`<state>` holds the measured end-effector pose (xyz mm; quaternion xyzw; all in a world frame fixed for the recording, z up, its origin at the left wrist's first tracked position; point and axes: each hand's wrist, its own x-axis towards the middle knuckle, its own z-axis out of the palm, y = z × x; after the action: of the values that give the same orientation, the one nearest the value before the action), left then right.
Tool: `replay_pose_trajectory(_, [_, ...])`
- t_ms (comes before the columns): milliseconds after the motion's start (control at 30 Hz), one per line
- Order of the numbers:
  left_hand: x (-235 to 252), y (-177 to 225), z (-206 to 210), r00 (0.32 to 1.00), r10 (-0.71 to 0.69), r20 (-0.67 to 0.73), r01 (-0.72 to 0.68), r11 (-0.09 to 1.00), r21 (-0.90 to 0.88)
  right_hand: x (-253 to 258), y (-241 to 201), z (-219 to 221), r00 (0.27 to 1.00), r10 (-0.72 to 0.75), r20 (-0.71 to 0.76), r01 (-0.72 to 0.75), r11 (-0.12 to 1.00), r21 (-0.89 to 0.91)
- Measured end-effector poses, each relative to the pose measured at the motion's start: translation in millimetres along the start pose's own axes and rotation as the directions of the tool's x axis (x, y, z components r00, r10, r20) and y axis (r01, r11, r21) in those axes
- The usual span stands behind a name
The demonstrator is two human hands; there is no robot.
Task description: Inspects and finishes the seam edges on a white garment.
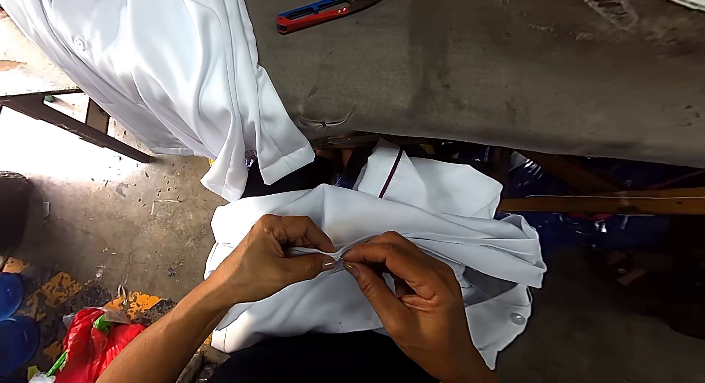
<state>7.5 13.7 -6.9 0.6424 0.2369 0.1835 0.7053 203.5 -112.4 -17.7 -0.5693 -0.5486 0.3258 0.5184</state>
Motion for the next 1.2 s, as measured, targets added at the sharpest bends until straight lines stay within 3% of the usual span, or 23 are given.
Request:
replay_pose_trajectory(467, [4.4, -5.3, -5.9, 0.988, -0.012, 0.151, 0.037, 0.987, -0.158, 2.6, -2.7, -5.2, 0.998, -0.047, 0.049, 0.047, 0.999, 0.007])
replay_pose_trajectory(933, [4.7, -5.4, -3.3, 0.987, -0.003, 0.158, 0.035, 0.979, -0.2, 3.0, -9.4, -4.6, 0.999, -0.019, 0.049, 0.019, 1.0, -0.003])
replay_pose_trajectory(1200, [4.5, -8.6, 2.7, 0.993, 0.024, 0.116, 0.007, 0.965, -0.263, 13.2, -11.2, -5.6, 0.996, 0.051, 0.08, -0.066, 0.977, 0.204])
